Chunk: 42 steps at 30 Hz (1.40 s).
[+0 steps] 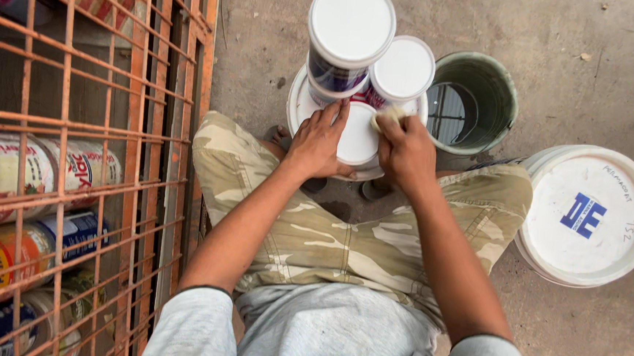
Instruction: The person wipes the lids and sides of several small white and blue paint containers using a cloth, then places them on top of a larger paint bucket.
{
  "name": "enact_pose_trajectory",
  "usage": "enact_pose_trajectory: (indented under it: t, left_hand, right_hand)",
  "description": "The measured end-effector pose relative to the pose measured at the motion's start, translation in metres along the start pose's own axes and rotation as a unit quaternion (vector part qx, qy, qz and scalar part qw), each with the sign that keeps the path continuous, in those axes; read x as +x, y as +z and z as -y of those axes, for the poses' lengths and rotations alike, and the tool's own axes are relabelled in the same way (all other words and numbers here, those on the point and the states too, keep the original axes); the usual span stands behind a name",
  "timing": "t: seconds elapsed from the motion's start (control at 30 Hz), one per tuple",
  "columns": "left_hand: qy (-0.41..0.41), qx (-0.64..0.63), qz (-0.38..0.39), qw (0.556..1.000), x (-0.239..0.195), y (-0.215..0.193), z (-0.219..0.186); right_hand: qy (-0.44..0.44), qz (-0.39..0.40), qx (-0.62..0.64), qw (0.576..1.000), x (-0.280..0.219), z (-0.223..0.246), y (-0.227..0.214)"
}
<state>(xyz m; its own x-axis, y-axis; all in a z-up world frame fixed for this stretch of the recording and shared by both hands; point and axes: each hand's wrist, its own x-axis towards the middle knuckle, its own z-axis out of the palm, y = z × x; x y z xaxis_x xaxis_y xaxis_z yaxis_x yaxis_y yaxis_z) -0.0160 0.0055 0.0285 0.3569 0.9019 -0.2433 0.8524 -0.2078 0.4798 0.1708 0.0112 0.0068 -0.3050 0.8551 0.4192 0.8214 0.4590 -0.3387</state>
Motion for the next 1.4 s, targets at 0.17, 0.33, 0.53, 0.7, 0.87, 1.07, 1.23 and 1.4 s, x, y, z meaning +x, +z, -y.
enact_pose_trajectory:
  t: [0.17, 0.33, 0.53, 0.7, 0.87, 1.07, 1.23, 1.4]
  left_hand:
    - [-0.015, -0.013, -0.015, 1.0, 0.007, 0.0, 0.006]
    - [-0.02, -0.02, -0.021, 0.999, 0.012, 0.025, 0.017]
    - [-0.019, -0.017, -0.016, 1.0, 0.003, 0.006, 0.006]
    - [-0.016, 0.003, -0.039, 0.999, 0.009, 0.024, 0.018]
    - [-0.011, 0.029, -0.037, 0.999, 0.007, 0.004, 0.007]
    - [0.002, 0.04, -0.045, 0.998, 0.014, 0.008, 0.001]
    - [-0.001, 0.028, -0.036, 0.999, 0.014, 0.0, 0.003]
    - [0.006, 0.027, -0.037, 0.999, 0.014, 0.0, -0.002]
  right_hand:
    - [-0.005, 0.153, -0.084, 0.985, 0.006, 0.002, 0.005]
    - [0.069, 0.247, -0.028, 0.966, -0.029, 0.028, 0.003]
    - [0.156, 0.194, 0.028, 0.968, -0.01, 0.005, 0.0]
    - [0.136, 0.303, 0.078, 0.94, -0.025, 0.03, 0.008]
    - [0.243, 0.181, 0.208, 0.93, 0.002, -0.001, -0.013]
    - [0.16, 0.132, 0.102, 0.973, -0.023, 0.019, 0.023]
    - [0.124, 0.072, 0.099, 0.985, -0.045, 0.006, 0.018]
    - [0.302, 0.123, 0.14, 0.935, 0.002, -0.003, 0.024]
